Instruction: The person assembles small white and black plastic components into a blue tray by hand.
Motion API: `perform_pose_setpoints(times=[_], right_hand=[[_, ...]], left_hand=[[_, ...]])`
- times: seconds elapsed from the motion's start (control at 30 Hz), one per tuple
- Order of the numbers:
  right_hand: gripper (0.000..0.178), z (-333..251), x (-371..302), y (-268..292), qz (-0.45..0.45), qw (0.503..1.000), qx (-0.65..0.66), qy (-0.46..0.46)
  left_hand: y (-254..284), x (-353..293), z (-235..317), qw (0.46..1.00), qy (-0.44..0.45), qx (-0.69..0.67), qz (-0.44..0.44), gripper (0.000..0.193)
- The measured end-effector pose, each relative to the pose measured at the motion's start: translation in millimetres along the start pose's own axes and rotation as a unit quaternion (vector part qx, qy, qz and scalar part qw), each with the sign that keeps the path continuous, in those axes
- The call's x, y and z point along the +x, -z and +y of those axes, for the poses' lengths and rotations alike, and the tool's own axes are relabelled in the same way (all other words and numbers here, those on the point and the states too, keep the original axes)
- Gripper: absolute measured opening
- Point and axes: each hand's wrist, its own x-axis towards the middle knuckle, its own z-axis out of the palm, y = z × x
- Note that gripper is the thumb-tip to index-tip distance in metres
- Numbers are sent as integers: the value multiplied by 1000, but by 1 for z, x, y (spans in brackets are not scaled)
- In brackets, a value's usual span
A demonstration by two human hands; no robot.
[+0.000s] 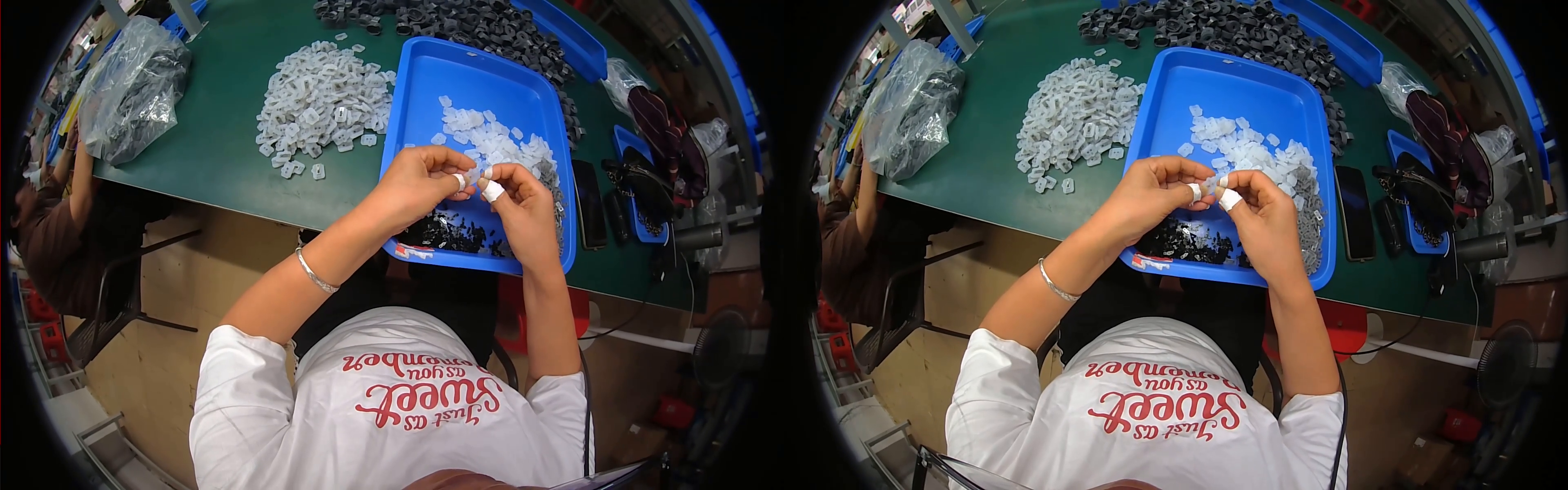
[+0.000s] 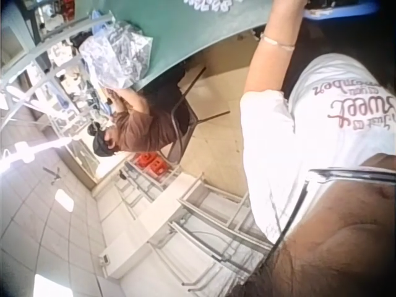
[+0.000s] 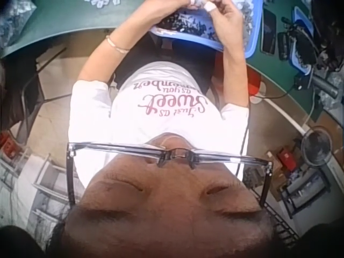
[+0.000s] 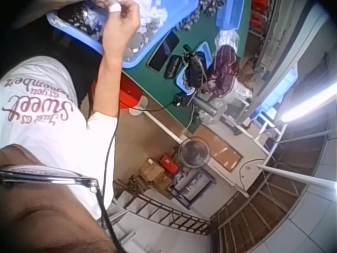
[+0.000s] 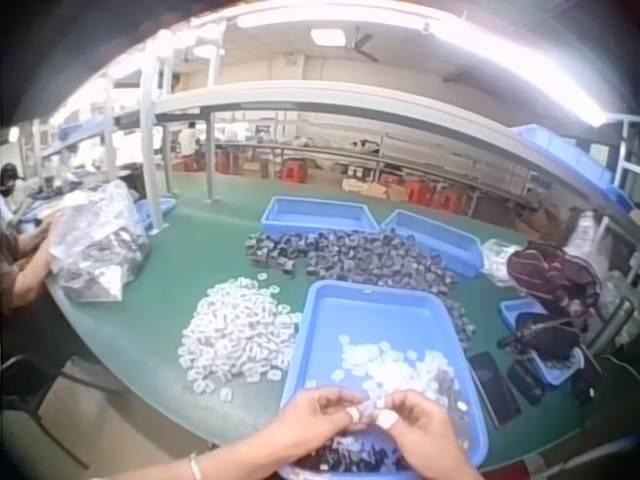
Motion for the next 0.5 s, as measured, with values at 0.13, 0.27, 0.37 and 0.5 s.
perform_pose_setpoints(times=[0.13, 0.27, 0.37, 0.5], right_hand=[[12, 12, 3, -1, 15, 999, -42, 21], [11, 14, 2, -5, 30, 999, -8, 24], [11, 14, 2, -7, 35, 999, -14, 34], [9, 17, 4, -5, 39, 997, 51, 41]], left_hand=[[0, 0, 1, 1000, -8, 1, -6, 28], [-1, -1, 2, 1000, -13, 6, -8, 28], [0, -1, 2, 1000, -14, 13, -10, 29], [-1, -2, 2, 999, -15, 31, -21, 31]])
